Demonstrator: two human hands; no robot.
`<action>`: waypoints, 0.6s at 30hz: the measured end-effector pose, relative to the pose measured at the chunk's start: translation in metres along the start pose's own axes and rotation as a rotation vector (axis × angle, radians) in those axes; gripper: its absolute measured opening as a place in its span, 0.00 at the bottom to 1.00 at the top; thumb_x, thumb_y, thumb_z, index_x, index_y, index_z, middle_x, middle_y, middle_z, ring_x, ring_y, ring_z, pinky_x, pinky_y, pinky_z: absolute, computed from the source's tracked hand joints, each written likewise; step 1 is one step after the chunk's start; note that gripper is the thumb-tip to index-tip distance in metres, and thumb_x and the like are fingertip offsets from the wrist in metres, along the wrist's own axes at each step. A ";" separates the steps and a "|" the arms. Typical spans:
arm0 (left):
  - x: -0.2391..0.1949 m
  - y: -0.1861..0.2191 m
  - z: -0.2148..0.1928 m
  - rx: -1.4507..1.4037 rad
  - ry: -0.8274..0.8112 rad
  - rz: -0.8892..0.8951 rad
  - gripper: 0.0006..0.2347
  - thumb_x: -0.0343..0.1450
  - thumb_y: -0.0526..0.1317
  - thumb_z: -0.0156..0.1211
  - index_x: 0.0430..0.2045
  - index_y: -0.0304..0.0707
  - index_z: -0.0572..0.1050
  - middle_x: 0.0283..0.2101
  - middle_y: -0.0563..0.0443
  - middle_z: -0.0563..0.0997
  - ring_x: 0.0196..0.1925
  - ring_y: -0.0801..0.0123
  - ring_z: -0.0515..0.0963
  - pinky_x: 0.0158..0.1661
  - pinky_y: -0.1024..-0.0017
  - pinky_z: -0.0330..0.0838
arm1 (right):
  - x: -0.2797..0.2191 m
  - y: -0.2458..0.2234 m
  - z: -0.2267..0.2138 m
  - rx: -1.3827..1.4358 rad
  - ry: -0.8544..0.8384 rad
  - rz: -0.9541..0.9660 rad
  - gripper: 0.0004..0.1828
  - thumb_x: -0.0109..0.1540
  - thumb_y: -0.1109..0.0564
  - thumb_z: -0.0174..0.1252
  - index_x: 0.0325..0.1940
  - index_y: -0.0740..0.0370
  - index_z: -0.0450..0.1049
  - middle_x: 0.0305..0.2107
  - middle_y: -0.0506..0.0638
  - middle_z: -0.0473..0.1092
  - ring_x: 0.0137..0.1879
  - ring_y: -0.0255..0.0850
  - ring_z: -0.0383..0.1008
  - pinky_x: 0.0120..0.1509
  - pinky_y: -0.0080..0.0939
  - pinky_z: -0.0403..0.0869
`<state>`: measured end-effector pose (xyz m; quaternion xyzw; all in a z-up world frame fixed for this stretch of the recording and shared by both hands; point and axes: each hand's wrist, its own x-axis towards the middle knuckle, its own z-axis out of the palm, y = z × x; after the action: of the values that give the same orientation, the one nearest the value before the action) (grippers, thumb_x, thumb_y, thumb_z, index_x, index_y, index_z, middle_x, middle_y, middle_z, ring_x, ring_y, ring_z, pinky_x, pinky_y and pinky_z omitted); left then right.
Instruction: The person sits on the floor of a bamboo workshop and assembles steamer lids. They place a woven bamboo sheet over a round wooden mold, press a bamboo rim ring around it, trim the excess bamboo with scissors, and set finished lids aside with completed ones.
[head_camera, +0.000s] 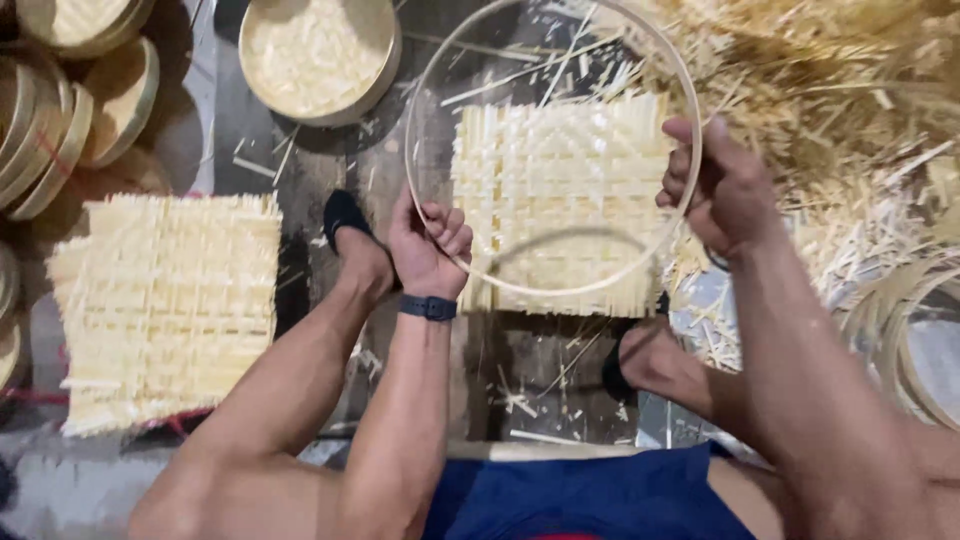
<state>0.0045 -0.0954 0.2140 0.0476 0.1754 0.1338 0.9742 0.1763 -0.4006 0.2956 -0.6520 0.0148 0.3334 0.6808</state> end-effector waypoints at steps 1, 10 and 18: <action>0.002 -0.002 0.008 0.043 0.014 -0.009 0.19 0.74 0.50 0.56 0.15 0.37 0.73 0.13 0.56 0.67 0.16 0.72 0.65 0.16 0.75 0.56 | 0.006 0.012 -0.010 0.181 -0.035 -0.072 0.27 0.69 0.36 0.48 0.54 0.60 0.75 0.28 0.46 0.67 0.33 0.36 0.68 0.38 0.36 0.72; 0.064 0.018 0.007 0.574 0.137 -0.194 0.17 0.77 0.47 0.53 0.21 0.36 0.76 0.14 0.61 0.64 0.14 0.78 0.60 0.15 0.79 0.53 | 0.038 0.036 -0.034 0.390 0.082 -0.054 0.27 0.68 0.34 0.60 0.27 0.53 0.66 0.15 0.38 0.50 0.19 0.30 0.48 0.20 0.32 0.51; 0.058 -0.003 -0.013 0.380 0.108 -0.222 0.17 0.77 0.46 0.53 0.19 0.36 0.74 0.14 0.58 0.64 0.13 0.76 0.58 0.14 0.77 0.50 | 0.024 0.026 -0.035 0.220 0.104 -0.098 0.26 0.70 0.34 0.57 0.27 0.52 0.64 0.17 0.39 0.51 0.21 0.30 0.52 0.22 0.32 0.53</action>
<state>0.0533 -0.0818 0.1826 0.2036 0.2534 -0.0076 0.9457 0.1971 -0.4236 0.2568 -0.5898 0.0544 0.2618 0.7620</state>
